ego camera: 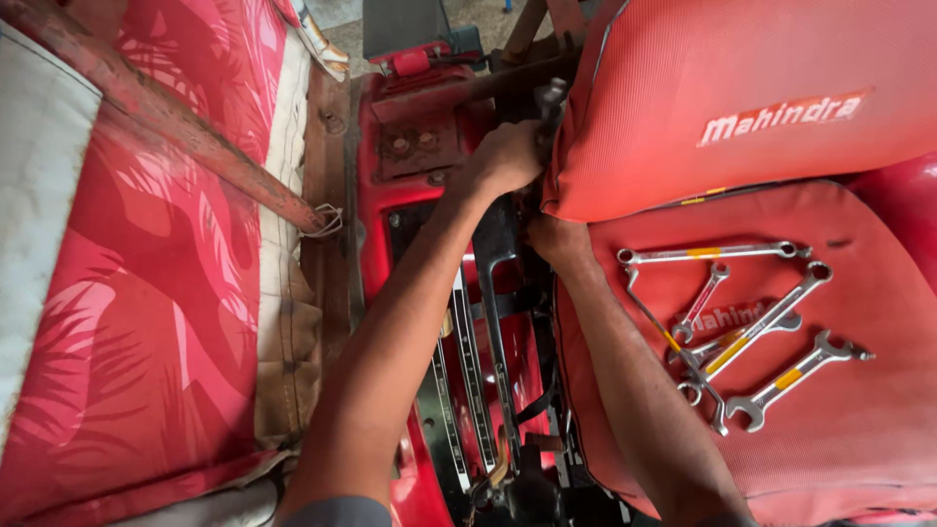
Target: The person uses a combination wrench to tighten bolts on the side of a red tractor near the seat. They then switch to a screwdriver to adjust a component on the tractor's control panel.
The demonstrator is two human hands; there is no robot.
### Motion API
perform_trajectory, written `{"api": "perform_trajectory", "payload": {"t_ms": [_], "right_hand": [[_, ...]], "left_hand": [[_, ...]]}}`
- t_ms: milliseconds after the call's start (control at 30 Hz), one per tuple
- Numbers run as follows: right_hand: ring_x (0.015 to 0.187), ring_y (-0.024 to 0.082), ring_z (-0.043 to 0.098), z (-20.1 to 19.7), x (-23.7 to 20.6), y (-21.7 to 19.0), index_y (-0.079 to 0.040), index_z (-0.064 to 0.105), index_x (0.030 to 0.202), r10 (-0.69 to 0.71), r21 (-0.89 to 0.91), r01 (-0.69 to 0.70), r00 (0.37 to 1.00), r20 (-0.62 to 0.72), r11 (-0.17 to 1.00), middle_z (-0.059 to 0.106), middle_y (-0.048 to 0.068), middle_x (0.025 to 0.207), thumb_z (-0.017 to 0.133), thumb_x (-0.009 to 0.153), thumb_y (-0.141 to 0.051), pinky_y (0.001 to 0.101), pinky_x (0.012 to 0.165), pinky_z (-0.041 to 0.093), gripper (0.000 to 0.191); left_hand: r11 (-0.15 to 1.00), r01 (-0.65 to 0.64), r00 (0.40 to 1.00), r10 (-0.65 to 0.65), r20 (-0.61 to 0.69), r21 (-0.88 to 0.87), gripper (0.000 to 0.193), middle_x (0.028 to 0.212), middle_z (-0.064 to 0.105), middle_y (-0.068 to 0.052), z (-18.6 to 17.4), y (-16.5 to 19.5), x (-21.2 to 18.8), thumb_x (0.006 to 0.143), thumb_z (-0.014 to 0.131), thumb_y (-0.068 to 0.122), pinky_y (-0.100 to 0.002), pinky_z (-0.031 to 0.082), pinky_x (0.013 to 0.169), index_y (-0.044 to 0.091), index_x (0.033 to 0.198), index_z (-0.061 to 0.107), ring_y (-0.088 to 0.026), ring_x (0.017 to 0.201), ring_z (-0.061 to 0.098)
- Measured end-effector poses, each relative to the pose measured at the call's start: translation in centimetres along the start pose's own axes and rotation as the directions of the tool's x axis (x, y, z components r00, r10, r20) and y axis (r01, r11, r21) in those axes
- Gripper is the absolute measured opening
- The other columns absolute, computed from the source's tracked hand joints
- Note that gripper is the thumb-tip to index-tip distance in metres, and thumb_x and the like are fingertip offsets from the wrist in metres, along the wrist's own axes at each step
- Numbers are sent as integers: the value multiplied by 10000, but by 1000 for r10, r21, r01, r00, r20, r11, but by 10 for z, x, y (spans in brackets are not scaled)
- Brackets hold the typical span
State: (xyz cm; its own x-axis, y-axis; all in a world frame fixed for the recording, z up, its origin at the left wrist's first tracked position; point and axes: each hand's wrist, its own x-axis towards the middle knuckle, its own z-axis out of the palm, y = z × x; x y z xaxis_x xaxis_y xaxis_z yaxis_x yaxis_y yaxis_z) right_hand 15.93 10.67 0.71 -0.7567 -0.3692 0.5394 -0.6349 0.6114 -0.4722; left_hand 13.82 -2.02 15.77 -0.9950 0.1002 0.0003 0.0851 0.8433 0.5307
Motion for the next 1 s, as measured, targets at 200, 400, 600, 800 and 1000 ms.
{"api": "perform_trajectory", "payload": {"t_ms": [200, 400, 600, 800, 1000], "right_hand": [[1185, 398, 607, 3, -2, -1, 57, 579, 1296, 73, 256, -61, 997, -39, 965, 651, 244, 1237, 671, 708, 47, 457, 992, 497, 595], [855, 292, 672, 0, 0, -7, 5, 627, 1209, 209, 545, -270, 963, 171, 794, 675, 153, 992, 592, 850, 70, 407, 728, 552, 367], [664, 196, 656, -2, 6, -10, -46, 703, 1044, 256, 454, -363, 925, 280, 814, 672, 78, 752, 613, 865, 12, 338, 595, 525, 208], [983, 362, 623, 5, 5, -11, -61, 695, 1143, 92, 112, -99, 994, 63, 989, 682, 166, 1027, 646, 781, -96, 464, 851, 480, 367], [1223, 375, 569, 1, 3, -10, -72, 669, 1288, -23, -41, 25, 998, 59, 999, 654, 183, 1223, 655, 879, -57, 477, 1066, 415, 410]], "left_hand": [[991, -91, 979, 71, 190, 100, 370, 1181, 692, -224, -17, -5, -1, 902, 580, 254, -537, 535, 939, 137, 1237, 683, -427, 1113, 649], [989, 117, 990, -110, 86, -85, 407, 1068, 745, -208, -21, -22, -15, 962, 566, 418, -521, 571, 866, 91, 1162, 702, -392, 1021, 723], [978, 107, 990, -89, 109, -177, 521, 875, 785, -124, -26, -34, -12, 1020, 523, 543, -447, 587, 765, 64, 1063, 723, -269, 780, 788], [941, 63, 998, -56, 29, -332, 468, 742, 776, -93, -32, -42, -15, 938, 671, 497, -352, 614, 600, 34, 938, 738, -195, 640, 796], [936, 122, 992, -126, 11, -329, 445, 644, 726, -51, -34, -41, -14, 916, 721, 474, -300, 572, 486, 34, 849, 723, -143, 524, 718]]}}
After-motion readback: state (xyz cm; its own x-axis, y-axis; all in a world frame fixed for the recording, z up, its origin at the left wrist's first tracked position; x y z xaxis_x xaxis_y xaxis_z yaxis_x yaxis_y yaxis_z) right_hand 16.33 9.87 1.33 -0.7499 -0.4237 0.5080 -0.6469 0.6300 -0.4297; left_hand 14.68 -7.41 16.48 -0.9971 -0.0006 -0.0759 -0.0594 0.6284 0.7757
